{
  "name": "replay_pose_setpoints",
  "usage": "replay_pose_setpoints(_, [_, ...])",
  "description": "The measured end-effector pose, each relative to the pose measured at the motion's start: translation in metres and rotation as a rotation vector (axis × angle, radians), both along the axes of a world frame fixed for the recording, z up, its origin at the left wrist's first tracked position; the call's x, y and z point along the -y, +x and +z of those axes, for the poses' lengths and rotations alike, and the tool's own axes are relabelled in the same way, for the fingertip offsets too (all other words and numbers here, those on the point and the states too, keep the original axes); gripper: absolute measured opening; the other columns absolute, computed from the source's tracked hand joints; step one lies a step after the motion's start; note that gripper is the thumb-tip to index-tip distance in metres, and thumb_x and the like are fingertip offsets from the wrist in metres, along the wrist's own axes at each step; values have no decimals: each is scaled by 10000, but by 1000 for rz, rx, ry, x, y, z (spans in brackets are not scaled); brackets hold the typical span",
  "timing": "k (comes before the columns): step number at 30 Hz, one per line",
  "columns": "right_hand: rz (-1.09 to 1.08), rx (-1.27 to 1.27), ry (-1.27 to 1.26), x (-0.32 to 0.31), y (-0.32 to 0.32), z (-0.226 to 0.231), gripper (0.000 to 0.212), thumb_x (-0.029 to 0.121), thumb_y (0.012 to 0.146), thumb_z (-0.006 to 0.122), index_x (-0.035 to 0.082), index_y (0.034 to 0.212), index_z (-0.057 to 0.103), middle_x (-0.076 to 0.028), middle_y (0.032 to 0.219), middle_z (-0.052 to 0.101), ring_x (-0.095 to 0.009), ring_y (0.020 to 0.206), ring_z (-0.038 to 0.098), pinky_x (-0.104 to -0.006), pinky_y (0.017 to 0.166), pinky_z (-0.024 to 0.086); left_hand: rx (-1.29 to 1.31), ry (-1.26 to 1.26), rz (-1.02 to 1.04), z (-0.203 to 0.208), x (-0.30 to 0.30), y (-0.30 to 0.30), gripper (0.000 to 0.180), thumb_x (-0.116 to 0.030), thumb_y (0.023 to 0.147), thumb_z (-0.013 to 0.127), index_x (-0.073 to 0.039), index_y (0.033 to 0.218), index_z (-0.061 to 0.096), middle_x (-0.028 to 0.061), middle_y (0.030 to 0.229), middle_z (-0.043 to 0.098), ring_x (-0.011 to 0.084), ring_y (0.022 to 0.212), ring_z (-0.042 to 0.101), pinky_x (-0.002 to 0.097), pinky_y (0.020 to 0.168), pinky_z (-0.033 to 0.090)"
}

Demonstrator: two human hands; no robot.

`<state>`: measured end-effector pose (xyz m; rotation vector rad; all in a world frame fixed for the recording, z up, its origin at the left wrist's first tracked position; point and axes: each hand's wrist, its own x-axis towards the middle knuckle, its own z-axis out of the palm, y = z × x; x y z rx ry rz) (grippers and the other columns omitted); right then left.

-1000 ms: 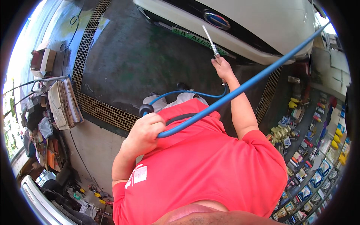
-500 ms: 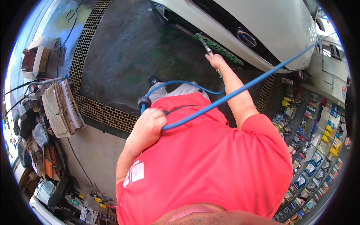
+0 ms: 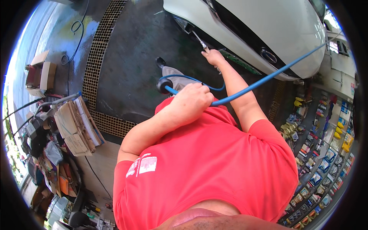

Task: The person uses a blue air hose with a nozzle to blow air into the interior of a white car. They direct the airflow at the door jambs, floor mats, seats, and dashboard area to remove dust and debris.

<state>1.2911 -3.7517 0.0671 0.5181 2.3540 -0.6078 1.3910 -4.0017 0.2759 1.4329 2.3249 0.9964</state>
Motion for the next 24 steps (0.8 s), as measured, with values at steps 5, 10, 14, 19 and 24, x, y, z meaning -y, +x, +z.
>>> replay_pose_setpoints(5, [2,82,-55,41,-84,-35,530,494,950,523,100,1299,586,-273,1011,656,-448,945,634,-510,822,515,154,107,-128,14,60,-106,148,-51,688,669,-36,754,538,119,875,573,303,856,571,380,801,475])
replay_pose_setpoints(10, [0,-311,20,57,-134,-77,484,482,937,551,29,1091,632,-282,982,654,-473,954,615,-537,827,488,123,137,-126,107,163,-244,175,-101,655,676,-29,770,565,112,877,616,317,879,635,393,732,528])
replay_pose_setpoints(14, [90,-503,-2,93,-200,49,442,429,937,597,-7,1010,611,-258,929,655,-432,889,638,-474,785,500,127,227,6,139,202,-354,167,-50,641,679,-38,733,541,95,827,617,307,816,633,380,694,527])
replay_pose_setpoints(19, [-164,-421,-50,87,-276,156,367,365,949,559,48,1116,640,-241,1096,637,-421,1011,612,-485,856,499,5,233,-59,151,172,-499,135,-14,646,654,-21,750,569,107,810,611,323,784,629,380,658,515])
replay_pose_setpoints(24, [-57,-421,-158,101,-388,151,393,387,892,619,31,1055,663,-246,971,669,-403,938,645,-450,828,504,175,219,36,131,170,-639,110,61,658,602,6,688,512,128,776,624,242,734,640,330,645,509])
